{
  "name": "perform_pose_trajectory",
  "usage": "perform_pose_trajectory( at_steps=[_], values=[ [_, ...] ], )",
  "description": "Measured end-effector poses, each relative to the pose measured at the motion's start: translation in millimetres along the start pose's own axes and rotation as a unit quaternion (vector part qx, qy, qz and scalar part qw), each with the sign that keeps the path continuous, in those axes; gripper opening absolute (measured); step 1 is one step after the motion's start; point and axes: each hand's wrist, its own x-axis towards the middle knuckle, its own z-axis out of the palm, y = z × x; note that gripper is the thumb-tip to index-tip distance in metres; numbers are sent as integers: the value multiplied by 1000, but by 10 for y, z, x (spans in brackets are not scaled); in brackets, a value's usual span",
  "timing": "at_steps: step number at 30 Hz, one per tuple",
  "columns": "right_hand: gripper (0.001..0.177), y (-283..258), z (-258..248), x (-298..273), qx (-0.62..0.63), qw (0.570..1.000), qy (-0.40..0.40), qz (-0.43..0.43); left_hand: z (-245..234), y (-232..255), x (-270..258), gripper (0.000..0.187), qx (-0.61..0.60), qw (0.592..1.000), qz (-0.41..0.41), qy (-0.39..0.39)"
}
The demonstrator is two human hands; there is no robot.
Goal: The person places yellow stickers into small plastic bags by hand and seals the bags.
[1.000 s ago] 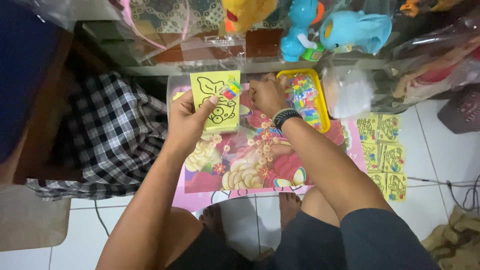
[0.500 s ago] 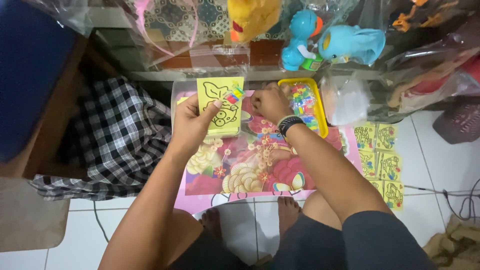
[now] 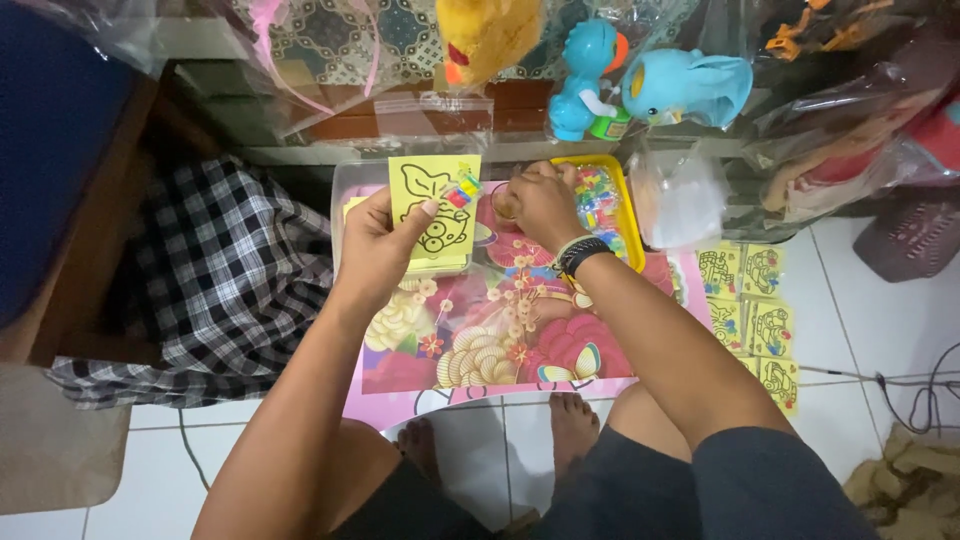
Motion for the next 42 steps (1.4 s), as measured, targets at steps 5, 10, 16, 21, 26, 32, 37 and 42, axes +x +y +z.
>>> perform_pose_trajectory(
  at_steps=[5, 10, 16, 21, 26, 32, 37, 42],
  values=[
    [14, 12, -48, -14, -11, 1000, 1, -10, 17, -18, 3, 9, 18, 1000, 7, -8],
    [14, -59, -26, -88, 8, 998, -52, 40, 55, 14, -15, 8, 27, 999, 20, -17],
    [12, -207, -218, 35, -4, 986, -137, 90, 119, -37, -13, 9, 33, 999, 28, -23],
    [8, -301, -240, 135, -23, 977, -178, 118, 125, 99, -80, 7, 42, 999, 10, -19],
    [9, -291, -230, 140, -22, 977, -179, 111, -1, 48, -82, 7, 49, 999, 6, -20],
    [15, -360, -372, 123, -14, 978, -173, 119, -48, 118, -109, 9, 35, 999, 2, -1],
    [13, -310, -364, 82, 2, 990, -110, 83, -44, 85, -65, 8, 26, 1000, 8, -1],
    [13, -245, -300, -8, 25, 995, -84, 44, -5, 63, -70, 7, 28, 1000, 10, -9]
  ],
)
